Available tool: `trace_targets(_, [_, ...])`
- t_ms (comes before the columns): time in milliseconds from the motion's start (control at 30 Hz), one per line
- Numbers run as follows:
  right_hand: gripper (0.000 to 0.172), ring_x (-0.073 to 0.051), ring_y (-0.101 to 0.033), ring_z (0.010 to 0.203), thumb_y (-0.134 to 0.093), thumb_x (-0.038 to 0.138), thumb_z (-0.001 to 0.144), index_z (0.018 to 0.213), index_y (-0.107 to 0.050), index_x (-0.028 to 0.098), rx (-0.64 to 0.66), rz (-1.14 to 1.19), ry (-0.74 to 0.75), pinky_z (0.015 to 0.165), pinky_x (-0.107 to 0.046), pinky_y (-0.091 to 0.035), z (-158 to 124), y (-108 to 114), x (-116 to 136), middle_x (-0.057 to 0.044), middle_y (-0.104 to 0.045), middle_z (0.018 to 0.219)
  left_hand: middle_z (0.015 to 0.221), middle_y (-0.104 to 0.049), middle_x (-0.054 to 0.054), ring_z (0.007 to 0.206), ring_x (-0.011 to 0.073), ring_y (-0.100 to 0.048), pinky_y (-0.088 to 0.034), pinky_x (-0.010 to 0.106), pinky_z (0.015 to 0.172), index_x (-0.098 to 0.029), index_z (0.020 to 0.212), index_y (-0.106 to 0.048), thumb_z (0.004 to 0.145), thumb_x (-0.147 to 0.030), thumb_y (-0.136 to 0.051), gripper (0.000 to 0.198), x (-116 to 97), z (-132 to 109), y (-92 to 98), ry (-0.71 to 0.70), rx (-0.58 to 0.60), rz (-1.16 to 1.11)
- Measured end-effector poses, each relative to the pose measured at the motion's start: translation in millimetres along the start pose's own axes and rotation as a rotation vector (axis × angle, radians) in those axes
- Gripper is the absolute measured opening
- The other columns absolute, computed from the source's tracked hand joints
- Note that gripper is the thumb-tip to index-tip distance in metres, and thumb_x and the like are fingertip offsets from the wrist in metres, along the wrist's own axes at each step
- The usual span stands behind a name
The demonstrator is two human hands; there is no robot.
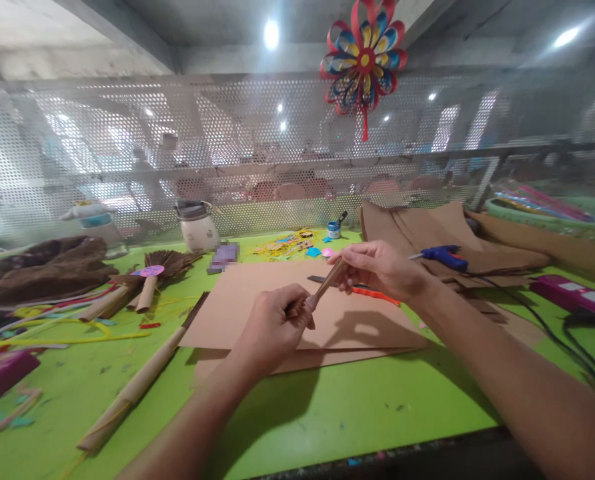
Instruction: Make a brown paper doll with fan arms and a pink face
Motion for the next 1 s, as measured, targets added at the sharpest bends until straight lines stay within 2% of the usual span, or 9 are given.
trace_targets(167, [0.026, -0.011, -0.056, 0.054, -0.058, 0.032, 0.082, 0.095, -0.067, 0.011, 0.012, -0.017, 0.001, 0.049, -0.024, -0.044, -1.1, 0.5, 0.5, -0.004, -0.062, 0.064, 0.053, -0.058, 0.001, 0.049, 0.0092, -0.040, -0.029, 0.021, 0.049, -0.014, 0.063, -0.060, 0.082, -0.036, -0.049, 0.031, 10.9, 2.1, -3.1, 0.105, 0.074, -0.187])
trace_targets(367, [0.029, -0.012, -0.058, 0.064, -0.064, 0.019, 0.076, 0.104, -0.063, 0.012, 0.087, -0.084, -0.020, 0.057, -0.025, -0.047, -3.9, -5.2, 1.1, -0.005, -0.063, 0.073, 0.051, -0.060, 0.002, 0.051, 0.0099, -0.043, -0.031, 0.022, 0.051, -0.014, 0.064, -0.055, 0.078, -0.031, -0.054, 0.022, 18.8, 1.2, -12.1, 0.253, 0.155, -0.551])
trace_targets(467, [0.028, -0.011, -0.057, 0.062, -0.064, 0.019, 0.076, 0.103, -0.062, 0.013, 0.103, -0.086, 0.020, 0.057, -0.025, -0.046, -3.1, -7.4, 2.2, -0.003, -0.063, 0.070, 0.050, -0.058, 0.002, 0.049, 0.0094, -0.043, -0.030, 0.022, 0.051, -0.015, 0.063, -0.054, 0.077, -0.031, -0.055, 0.022, 24.4, 0.2, -14.3, 0.309, 0.143, -0.656])
trace_targets(667, [0.019, -0.011, -0.056, 0.061, -0.062, 0.021, 0.078, 0.095, -0.065, 0.014, 0.117, -0.071, 0.058, 0.055, -0.026, -0.046, -3.1, -10.2, 3.6, -0.003, -0.062, 0.068, 0.051, -0.059, 0.003, 0.046, 0.0093, -0.044, -0.026, 0.023, 0.048, -0.014, 0.065, -0.055, 0.075, -0.032, -0.056, 0.021, 30.2, 0.7, -18.9, 0.344, 0.198, -0.745])
trace_targets(900, [0.023, -0.012, -0.057, 0.065, -0.061, 0.018, 0.079, 0.101, -0.065, 0.013, 0.137, -0.023, 0.030, 0.058, -0.027, -0.046, -5.9, -11.7, 5.1, -0.004, -0.062, 0.071, 0.046, -0.057, 0.004, 0.040, 0.0081, -0.038, -0.020, 0.023, 0.044, -0.015, 0.062, -0.055, 0.073, -0.030, -0.055, 0.019, 31.0, 1.6, -18.2, 0.372, 0.183, -0.808])
trace_targets(1000, [0.023, -0.013, -0.058, 0.066, -0.060, 0.018, 0.079, 0.101, -0.065, 0.012, 0.138, -0.010, 0.017, 0.058, -0.027, -0.046, -5.8, -11.0, 4.0, -0.005, -0.062, 0.072, 0.046, -0.058, 0.004, 0.040, 0.0078, -0.037, -0.021, 0.023, 0.044, -0.015, 0.061, -0.055, 0.074, -0.030, -0.056, 0.020, 31.5, 0.9, -18.4, 0.379, 0.183, -0.804])
Point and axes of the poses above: each hand's wrist, its own z-axis towards the middle knuckle, its own y-axis out of the back of the hand, x = y × z, the point moved 8 cm from there along z, towards the middle knuckle
